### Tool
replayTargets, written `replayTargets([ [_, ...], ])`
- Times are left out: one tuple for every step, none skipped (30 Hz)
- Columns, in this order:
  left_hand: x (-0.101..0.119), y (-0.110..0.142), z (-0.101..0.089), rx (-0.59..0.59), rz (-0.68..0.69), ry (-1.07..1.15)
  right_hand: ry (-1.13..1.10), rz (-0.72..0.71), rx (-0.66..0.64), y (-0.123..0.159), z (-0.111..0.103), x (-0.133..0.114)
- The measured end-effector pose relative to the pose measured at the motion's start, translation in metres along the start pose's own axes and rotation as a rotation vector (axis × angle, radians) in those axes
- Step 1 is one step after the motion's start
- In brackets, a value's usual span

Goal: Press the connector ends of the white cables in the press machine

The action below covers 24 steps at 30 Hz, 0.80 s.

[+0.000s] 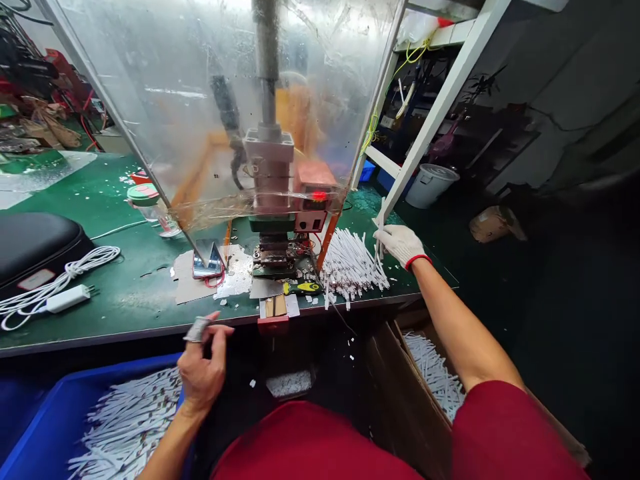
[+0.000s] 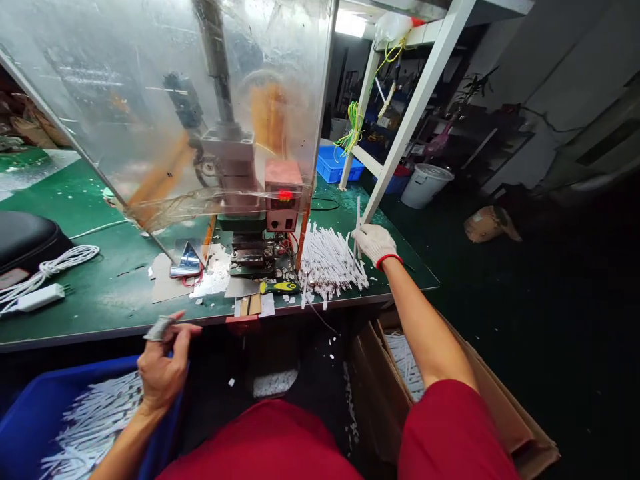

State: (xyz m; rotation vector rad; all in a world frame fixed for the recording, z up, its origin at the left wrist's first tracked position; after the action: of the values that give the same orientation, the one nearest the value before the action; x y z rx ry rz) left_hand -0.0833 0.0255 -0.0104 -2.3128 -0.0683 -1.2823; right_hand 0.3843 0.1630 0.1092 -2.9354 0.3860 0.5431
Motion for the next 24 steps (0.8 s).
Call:
replayTargets([
  [0.014, 0.006, 0.005, -0.113, -0.014, 0.063, -0.070, -0.022, 0.036, 0.010, -0.006, -0.009],
  [0.028, 0.011, 0.013, -0.245, -0.042, 0.141, -0.199, -0.042, 0.052, 0.022, -0.009, -0.019],
  [0.043, 0.016, 0.023, -0.386, -0.084, 0.235, -0.363, -0.066, 0.042, 0.036, -0.009, -0.031],
  [0.058, 0.020, 0.034, -0.536, -0.137, 0.341, -0.531, -0.093, 0.004, 0.051, -0.006, -0.043],
  [0.071, 0.024, 0.046, -0.669, -0.196, 0.449, -0.685, -0.114, -0.048, 0.066, -0.002, -0.056],
  [0.083, 0.027, 0.058, -0.772, -0.243, 0.539, -0.816, -0.125, -0.105, 0.081, 0.003, -0.069],
  [0.092, 0.028, 0.069, -0.850, -0.278, 0.603, -0.917, -0.128, -0.164, 0.094, 0.010, -0.080],
  [0.098, 0.029, 0.078, -0.906, -0.305, 0.648, -0.988, -0.123, -0.218, 0.106, 0.016, -0.090],
  [0.101, 0.030, 0.085, -0.941, -0.329, 0.676, -1.035, -0.112, -0.260, 0.116, 0.023, -0.099],
  [0.102, 0.031, 0.090, -0.962, -0.360, 0.695, -1.064, -0.102, -0.292, 0.123, 0.029, -0.105],
  [0.100, 0.032, 0.093, -0.972, -0.397, 0.712, -1.081, -0.093, -0.310, 0.128, 0.035, -0.110],
  [0.097, 0.033, 0.095, -0.967, -0.440, 0.728, -1.090, -0.084, -0.319, 0.132, 0.042, -0.113],
  [0.093, 0.034, 0.094, -0.955, -0.483, 0.741, -1.096, -0.076, -0.328, 0.135, 0.048, -0.116],
  [0.089, 0.035, 0.092, -0.940, -0.519, 0.750, -1.104, -0.072, -0.349, 0.137, 0.055, -0.118],
  [0.085, 0.036, 0.090, -0.929, -0.547, 0.751, -1.110, -0.074, -0.381, 0.140, 0.061, -0.121],
  [0.081, 0.036, 0.087, -0.926, -0.566, 0.746, -1.117, -0.083, -0.422, 0.143, 0.068, -0.124],
  [0.079, 0.037, 0.084, -0.934, -0.580, 0.739, -1.123, -0.096, -0.465, 0.146, 0.075, -0.127],
  [0.077, 0.037, 0.081, -0.949, -0.595, 0.733, -1.127, -0.109, -0.503, 0.150, 0.081, -0.131],
  [0.076, 0.038, 0.078, -0.967, -0.610, 0.729, -1.128, -0.116, -0.527, 0.153, 0.086, -0.135],
  [0.075, 0.038, 0.076, -0.979, -0.625, 0.730, -1.125, -0.115, -0.535, 0.156, 0.090, -0.138],
  [0.075, 0.038, 0.074, -0.985, -0.641, 0.732, -1.121, -0.110, -0.533, 0.159, 0.093, -0.140],
  [0.075, 0.038, 0.072, -0.983, -0.656, 0.734, -1.115, -0.107, -0.528, 0.161, 0.096, -0.142],
  [0.074, 0.039, 0.070, -0.975, -0.669, 0.736, -1.107, -0.109, -0.520, 0.162, 0.099, -0.144],
  [0.074, 0.039, 0.069, -0.964, -0.680, 0.737, -1.097, -0.118, -0.518, 0.163, 0.101, -0.145],
])
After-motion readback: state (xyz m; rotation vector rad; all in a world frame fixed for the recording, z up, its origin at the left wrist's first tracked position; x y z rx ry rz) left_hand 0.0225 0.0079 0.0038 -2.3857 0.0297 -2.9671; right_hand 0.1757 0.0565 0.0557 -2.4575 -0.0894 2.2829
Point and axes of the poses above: each hand's wrist, its own y-axis away from the middle knuckle, its own z-axis out of the palm, x = y × z, the point moved 3 cm from there along -y, towards the middle knuckle, and after that the axes turned 2 degrees about -z, right-handed, at the moved point
